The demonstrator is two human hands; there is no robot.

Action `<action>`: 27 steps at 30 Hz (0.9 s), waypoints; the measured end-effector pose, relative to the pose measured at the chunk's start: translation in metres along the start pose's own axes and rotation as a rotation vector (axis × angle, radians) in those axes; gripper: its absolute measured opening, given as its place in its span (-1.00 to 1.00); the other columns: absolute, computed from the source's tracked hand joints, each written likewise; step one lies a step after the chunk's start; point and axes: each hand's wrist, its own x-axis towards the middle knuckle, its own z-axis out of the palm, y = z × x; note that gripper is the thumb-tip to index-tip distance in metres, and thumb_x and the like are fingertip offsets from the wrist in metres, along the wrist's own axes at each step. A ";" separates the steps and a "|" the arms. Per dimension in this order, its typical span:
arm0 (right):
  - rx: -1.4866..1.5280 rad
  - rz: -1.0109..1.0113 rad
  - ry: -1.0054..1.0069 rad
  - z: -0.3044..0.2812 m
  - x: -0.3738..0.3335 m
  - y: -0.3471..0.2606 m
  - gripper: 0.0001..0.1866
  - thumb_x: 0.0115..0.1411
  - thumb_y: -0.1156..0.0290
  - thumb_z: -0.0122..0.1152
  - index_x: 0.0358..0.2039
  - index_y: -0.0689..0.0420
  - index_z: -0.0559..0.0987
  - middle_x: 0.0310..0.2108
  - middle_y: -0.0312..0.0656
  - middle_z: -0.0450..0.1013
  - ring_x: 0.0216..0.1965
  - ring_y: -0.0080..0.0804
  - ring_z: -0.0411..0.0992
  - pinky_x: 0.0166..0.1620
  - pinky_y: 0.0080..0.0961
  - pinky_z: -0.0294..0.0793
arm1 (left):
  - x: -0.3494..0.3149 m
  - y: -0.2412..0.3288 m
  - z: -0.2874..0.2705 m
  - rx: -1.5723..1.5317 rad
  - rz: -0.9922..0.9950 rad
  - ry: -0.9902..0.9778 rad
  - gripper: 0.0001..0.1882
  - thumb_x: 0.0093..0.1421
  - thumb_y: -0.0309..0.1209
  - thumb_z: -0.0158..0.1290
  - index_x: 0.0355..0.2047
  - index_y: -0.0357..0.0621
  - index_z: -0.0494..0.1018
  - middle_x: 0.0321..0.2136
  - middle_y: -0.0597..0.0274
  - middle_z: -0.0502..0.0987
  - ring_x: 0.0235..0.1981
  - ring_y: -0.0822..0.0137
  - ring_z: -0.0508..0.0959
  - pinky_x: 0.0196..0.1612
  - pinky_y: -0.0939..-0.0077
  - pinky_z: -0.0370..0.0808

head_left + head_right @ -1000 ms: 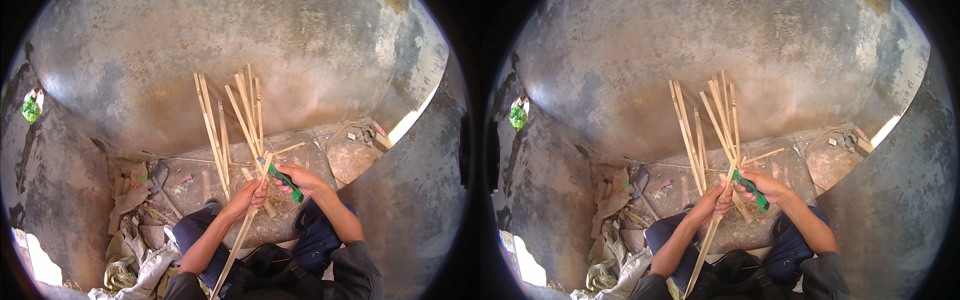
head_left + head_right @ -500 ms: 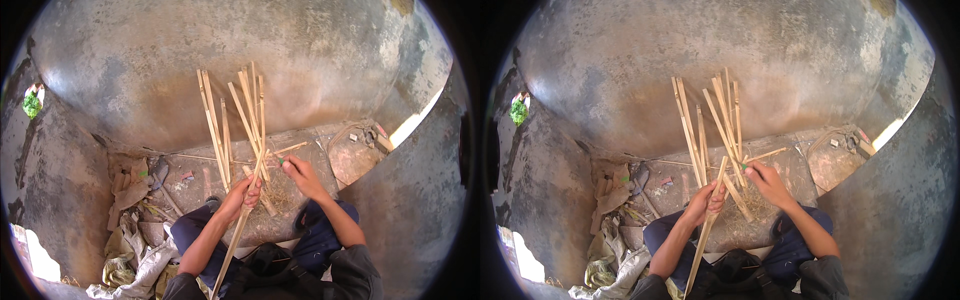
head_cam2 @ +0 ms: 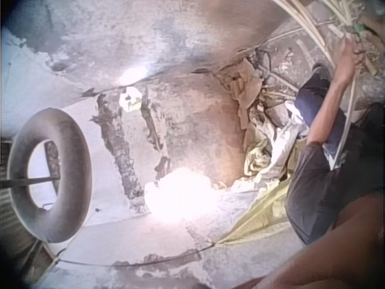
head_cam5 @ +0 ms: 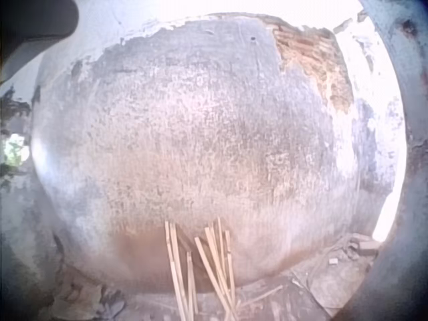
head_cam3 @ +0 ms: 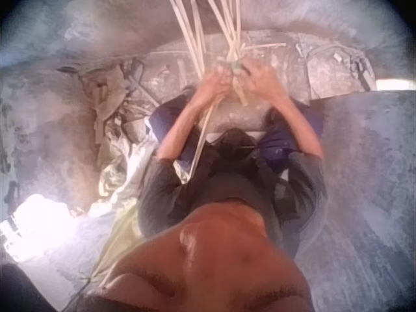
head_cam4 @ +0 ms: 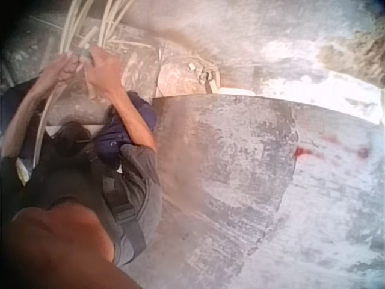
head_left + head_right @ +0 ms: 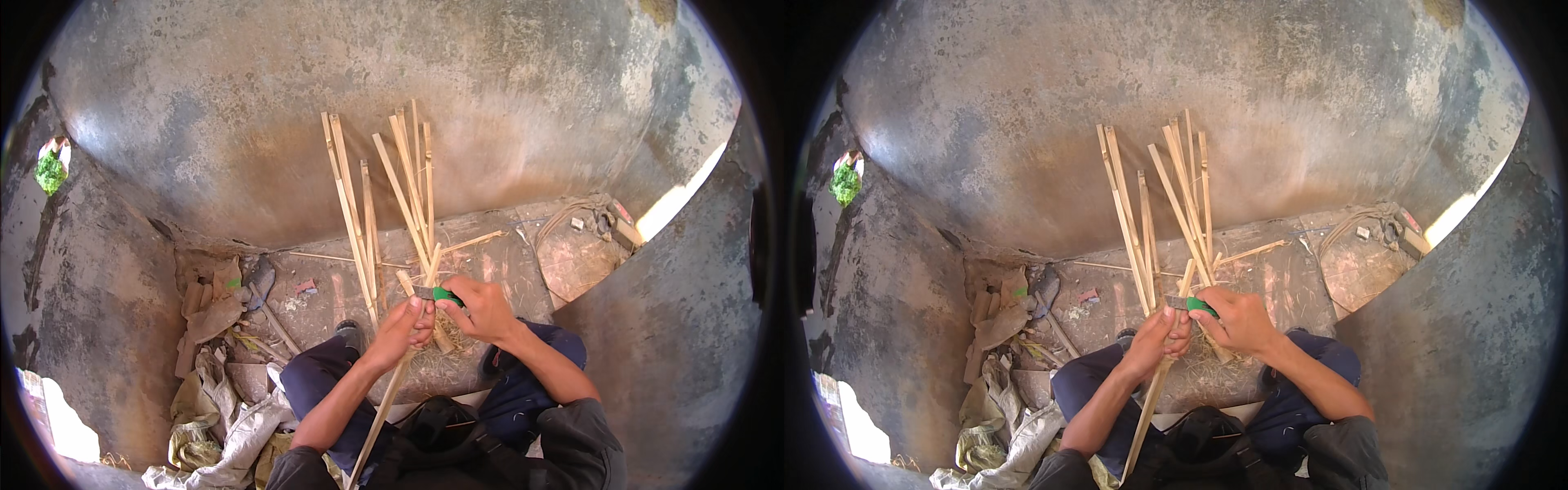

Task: The person holds a bamboo strip and uses a small green knife to shave down its surface, repeatedly scraping the blade along the length of the wood while seated on the floor.

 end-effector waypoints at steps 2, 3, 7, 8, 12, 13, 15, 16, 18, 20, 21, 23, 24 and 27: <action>-0.002 -0.004 0.027 0.002 0.000 -0.001 -0.73 0.41 0.21 0.33 -0.07 0.16 0.63 -0.19 -0.06 0.66 -0.30 0.02 0.67 -0.31 -0.20 0.62 | -0.001 -0.002 0.001 0.062 0.024 -0.020 -0.54 0.69 0.04 -0.35 -0.05 -0.07 0.31 -0.40 0.46 0.18 -0.51 0.57 0.20 -0.38 0.58 0.25; -0.002 -0.007 0.039 0.002 0.001 -0.001 -0.73 0.41 0.21 0.33 -0.07 0.15 0.63 -0.20 -0.06 0.67 -0.30 0.01 0.67 -0.32 -0.20 0.62 | -0.001 -0.002 0.001 0.079 0.024 -0.020 -0.53 0.69 0.05 -0.35 -0.04 -0.08 0.31 -0.40 0.46 0.19 -0.51 0.57 0.20 -0.37 0.58 0.25; -0.011 -0.003 0.040 0.003 0.001 -0.002 -0.73 0.39 0.21 0.35 -0.09 0.15 0.64 -0.21 -0.07 0.67 -0.32 0.00 0.67 -0.32 -0.19 0.62 | -0.002 -0.002 0.000 0.129 0.043 -0.014 -0.56 0.68 0.03 -0.31 -0.01 -0.08 0.30 -0.38 0.46 0.20 -0.49 0.57 0.20 -0.37 0.58 0.26; -0.018 -0.009 0.042 0.003 0.001 -0.002 -0.74 0.38 0.22 0.36 -0.10 0.15 0.65 -0.22 -0.08 0.67 -0.32 0.00 0.67 -0.33 -0.19 0.62 | -0.002 -0.002 0.001 0.138 0.052 -0.011 -0.58 0.69 0.02 -0.29 -0.01 -0.08 0.30 -0.38 0.46 0.21 -0.49 0.57 0.20 -0.37 0.58 0.26; -0.050 -0.048 0.041 0.002 0.000 -0.002 -0.76 0.35 0.23 0.39 -0.13 0.13 0.66 -0.25 -0.10 0.66 -0.37 -0.04 0.66 -0.38 -0.23 0.60 | -0.003 0.004 0.007 0.190 0.086 -0.006 -0.67 0.69 -0.07 -0.22 -0.01 -0.08 0.31 -0.38 0.46 0.23 -0.48 0.58 0.21 -0.38 0.60 0.26; -0.055 -0.054 0.043 0.002 0.000 -0.002 -0.76 0.35 0.24 0.40 -0.13 0.13 0.66 -0.26 -0.11 0.66 -0.39 -0.05 0.65 -0.39 -0.24 0.60 | -0.003 0.003 0.009 0.216 0.092 0.023 -0.66 0.69 -0.07 -0.22 -0.03 -0.08 0.32 -0.39 0.45 0.23 -0.48 0.58 0.21 -0.39 0.59 0.26; -0.066 -0.066 0.047 0.003 0.001 -0.001 -0.77 0.34 0.25 0.41 -0.14 0.12 0.66 -0.28 -0.12 0.65 -0.41 -0.06 0.64 -0.42 -0.25 0.58 | -0.003 0.003 0.010 0.256 0.096 0.068 -0.68 0.68 -0.10 -0.20 -0.03 -0.09 0.33 -0.40 0.46 0.25 -0.48 0.59 0.21 -0.39 0.60 0.27; -0.065 -0.067 0.053 0.004 0.001 0.000 -0.77 0.34 0.24 0.41 -0.14 0.11 0.66 -0.28 -0.13 0.65 -0.42 -0.06 0.64 -0.42 -0.25 0.58 | -0.004 0.002 0.010 0.270 0.094 0.085 -0.69 0.68 -0.12 -0.18 -0.01 -0.10 0.33 -0.39 0.47 0.26 -0.47 0.60 0.22 -0.39 0.61 0.27; -0.063 -0.069 0.063 0.004 0.002 0.001 -0.78 0.34 0.24 0.40 -0.14 0.10 0.66 -0.30 -0.14 0.65 -0.43 -0.06 0.63 -0.43 -0.25 0.57 | -0.005 0.002 0.012 0.336 0.112 0.140 -0.70 0.68 -0.13 -0.18 -0.03 -0.10 0.34 -0.40 0.48 0.27 -0.46 0.61 0.23 -0.40 0.62 0.27; -0.062 -0.061 0.052 0.006 0.004 0.002 -0.78 0.34 0.23 0.40 -0.15 0.09 0.66 -0.31 -0.14 0.64 -0.44 -0.06 0.63 -0.44 -0.25 0.56 | -0.005 0.002 0.019 0.439 0.150 0.216 -0.65 0.69 -0.09 -0.22 -0.10 -0.10 0.34 -0.44 0.48 0.27 -0.48 0.60 0.24 -0.41 0.62 0.26; -0.062 -0.059 0.047 0.007 0.005 0.002 -0.78 0.34 0.23 0.40 -0.15 0.08 0.66 -0.32 -0.14 0.64 -0.44 -0.06 0.63 -0.44 -0.24 0.56 | -0.005 0.004 0.020 0.463 0.155 0.224 -0.65 0.69 -0.10 -0.22 -0.11 -0.10 0.34 -0.45 0.48 0.26 -0.49 0.60 0.23 -0.42 0.62 0.25; -0.067 -0.065 0.049 0.007 0.005 0.002 -0.78 0.34 0.22 0.40 -0.16 0.07 0.66 -0.33 -0.15 0.64 -0.44 -0.07 0.62 -0.45 -0.24 0.55 | -0.005 0.006 0.021 0.511 0.165 0.240 -0.64 0.69 -0.10 -0.22 -0.14 -0.11 0.35 -0.48 0.49 0.25 -0.50 0.61 0.23 -0.44 0.61 0.25; -0.068 -0.068 0.049 0.008 0.005 0.002 -0.79 0.34 0.22 0.40 -0.16 0.07 0.66 -0.33 -0.15 0.64 -0.44 -0.07 0.62 -0.45 -0.24 0.55 | -0.005 0.005 0.020 0.506 0.172 0.244 -0.64 0.69 -0.10 -0.22 -0.15 -0.11 0.35 -0.49 0.49 0.25 -0.51 0.61 0.22 -0.45 0.61 0.24; -0.083 -0.060 0.039 0.010 0.005 0.001 -0.79 0.33 0.21 0.41 -0.17 0.06 0.65 -0.33 -0.16 0.64 -0.44 -0.07 0.63 -0.46 -0.24 0.55 | -0.005 -0.002 0.015 0.506 0.186 0.255 -0.63 0.69 -0.11 -0.21 -0.17 -0.12 0.35 -0.50 0.49 0.23 -0.54 0.61 0.21 -0.47 0.60 0.22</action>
